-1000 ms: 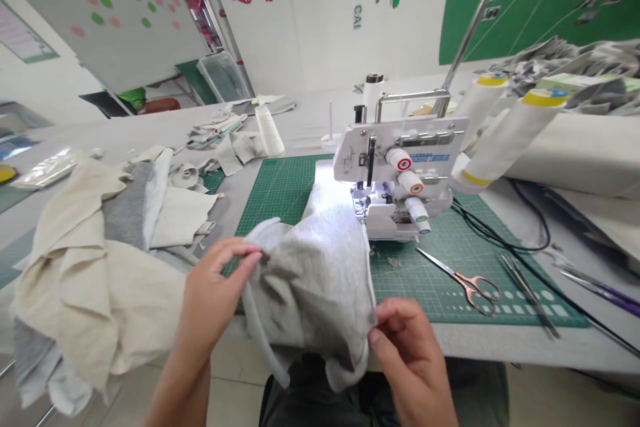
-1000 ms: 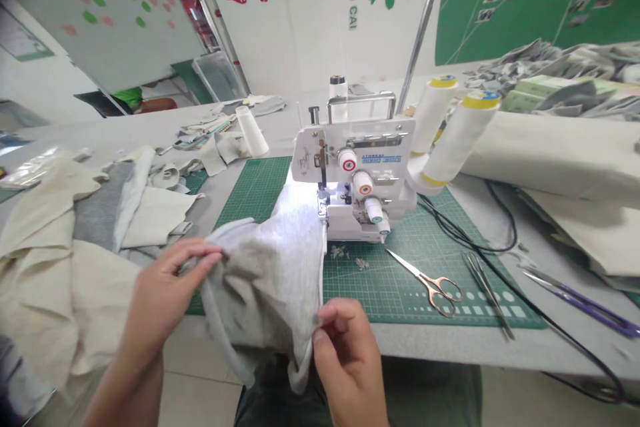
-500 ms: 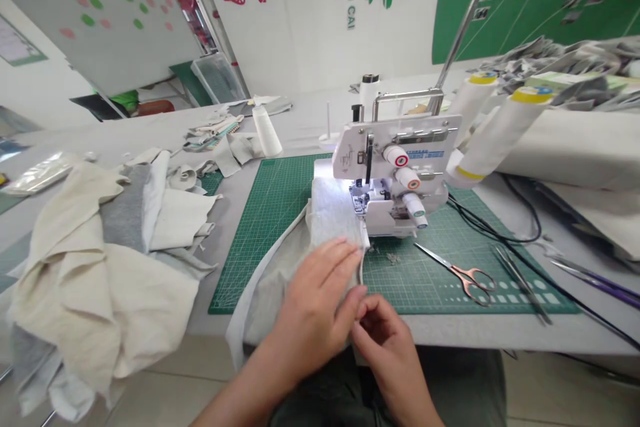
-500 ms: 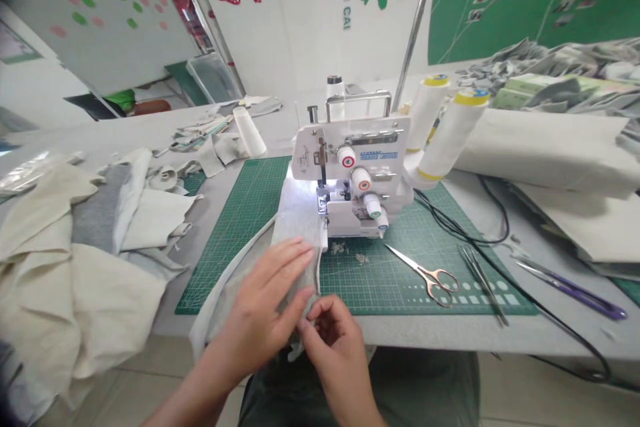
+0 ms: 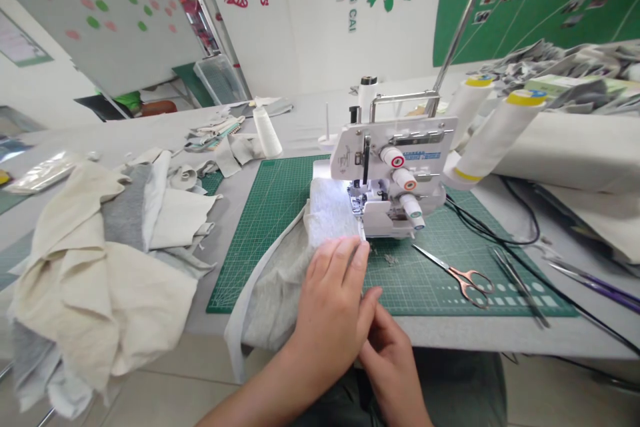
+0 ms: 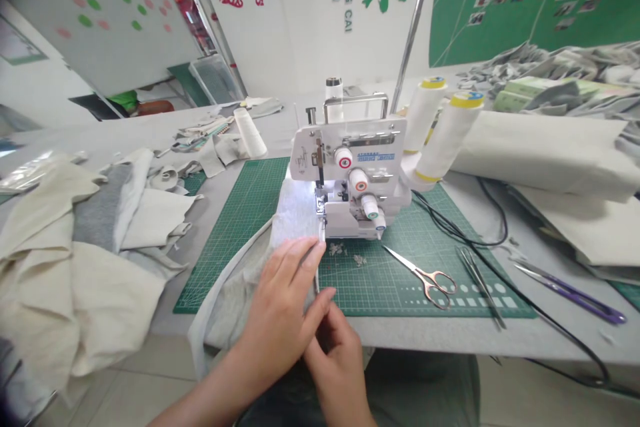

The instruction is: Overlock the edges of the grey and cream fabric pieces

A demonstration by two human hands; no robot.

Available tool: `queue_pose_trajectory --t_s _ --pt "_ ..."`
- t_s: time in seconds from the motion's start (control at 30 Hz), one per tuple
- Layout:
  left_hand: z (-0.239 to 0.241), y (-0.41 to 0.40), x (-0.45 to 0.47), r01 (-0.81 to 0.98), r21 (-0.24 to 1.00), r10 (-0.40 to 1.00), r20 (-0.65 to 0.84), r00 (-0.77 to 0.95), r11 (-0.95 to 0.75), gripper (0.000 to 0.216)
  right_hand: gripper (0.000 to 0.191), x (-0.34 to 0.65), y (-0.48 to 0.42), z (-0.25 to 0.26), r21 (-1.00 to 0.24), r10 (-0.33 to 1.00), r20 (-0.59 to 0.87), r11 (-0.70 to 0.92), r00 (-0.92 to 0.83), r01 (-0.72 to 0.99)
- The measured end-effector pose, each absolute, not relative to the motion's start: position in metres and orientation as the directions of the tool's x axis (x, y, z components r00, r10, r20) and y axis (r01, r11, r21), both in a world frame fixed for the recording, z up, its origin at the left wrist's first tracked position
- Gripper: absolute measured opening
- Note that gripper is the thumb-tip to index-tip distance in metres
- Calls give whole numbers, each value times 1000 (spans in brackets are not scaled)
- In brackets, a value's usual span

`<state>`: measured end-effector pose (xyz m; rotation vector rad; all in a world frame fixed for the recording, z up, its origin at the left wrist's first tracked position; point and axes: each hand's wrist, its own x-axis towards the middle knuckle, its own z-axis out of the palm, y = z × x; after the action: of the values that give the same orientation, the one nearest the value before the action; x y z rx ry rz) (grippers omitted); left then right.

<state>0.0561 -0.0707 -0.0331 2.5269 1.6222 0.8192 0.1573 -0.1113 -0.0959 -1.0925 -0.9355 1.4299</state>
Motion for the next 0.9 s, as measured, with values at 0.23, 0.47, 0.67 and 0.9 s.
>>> queue_pose_trajectory --t_s 0.23,0.47,0.67,0.9 --pt "-34 -71 59 843 301 862 397 314 -446 55 30 161 -111 -103 -929 982 -186 -170 17 -330" --pt "-34 -69 61 842 314 869 386 310 -439 56 27 166 -111 -106 -921 977 -190 -210 -92 -328" --pt "-33 -65 62 843 309 868 388 311 -440 57 19 167 -112 -96 -958 983 -161 -178 -93 -226" --pt "-34 -59 61 850 300 868 394 303 -433 55 18 168 -119 -110 -960 991 -128 -132 -33 -247"
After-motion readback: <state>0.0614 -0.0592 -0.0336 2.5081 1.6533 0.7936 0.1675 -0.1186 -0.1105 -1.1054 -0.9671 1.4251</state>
